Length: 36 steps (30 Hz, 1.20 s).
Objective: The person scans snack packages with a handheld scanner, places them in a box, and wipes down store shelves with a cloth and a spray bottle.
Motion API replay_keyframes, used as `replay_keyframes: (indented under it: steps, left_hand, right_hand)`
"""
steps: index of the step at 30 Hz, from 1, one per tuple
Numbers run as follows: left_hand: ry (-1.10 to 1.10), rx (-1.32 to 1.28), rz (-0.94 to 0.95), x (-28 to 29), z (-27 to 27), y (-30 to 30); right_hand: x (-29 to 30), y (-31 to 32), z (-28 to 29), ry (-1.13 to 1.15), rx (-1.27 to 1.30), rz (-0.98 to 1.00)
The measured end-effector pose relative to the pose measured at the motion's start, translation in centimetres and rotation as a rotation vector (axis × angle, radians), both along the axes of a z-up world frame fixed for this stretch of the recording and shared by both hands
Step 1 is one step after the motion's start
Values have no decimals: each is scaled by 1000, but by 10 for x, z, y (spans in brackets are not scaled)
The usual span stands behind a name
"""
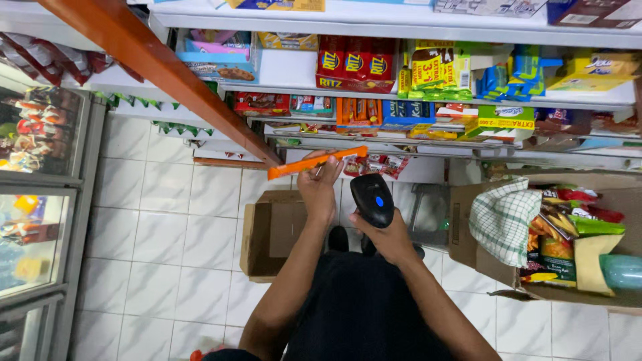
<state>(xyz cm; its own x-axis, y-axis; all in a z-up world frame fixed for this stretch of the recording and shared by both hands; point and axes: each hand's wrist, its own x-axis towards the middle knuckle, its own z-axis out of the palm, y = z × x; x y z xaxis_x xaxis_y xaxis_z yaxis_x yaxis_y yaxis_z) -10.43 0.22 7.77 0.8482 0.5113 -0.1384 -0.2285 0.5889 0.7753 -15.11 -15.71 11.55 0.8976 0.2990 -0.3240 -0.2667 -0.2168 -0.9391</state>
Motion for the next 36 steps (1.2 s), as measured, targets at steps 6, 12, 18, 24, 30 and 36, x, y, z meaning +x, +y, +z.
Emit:
replay_keyframes:
  steps: [6, 12, 18, 24, 30, 36]
  left_hand:
    - [-271, 1005, -142, -8, 5, 3]
    - [-298, 1259, -152, 14, -11, 2]
    - [-94, 1201, -77, 28, -39, 3]
    - [125, 1038, -180, 42, -83, 8]
    - [192, 465, -468, 62, -126, -9]
    - [26, 606, -249, 86, -139, -19]
  right_hand:
    - [7, -7, -18, 296, 693, -238]
    - [14, -7, -30, 374, 538, -411]
    - [49, -6, -75, 187, 435, -453]
    - [111, 3, -138, 91, 405, -489]
    - [136, 23, -153, 150, 550, -601]
    - [148, 38, -177, -31, 681, -621]
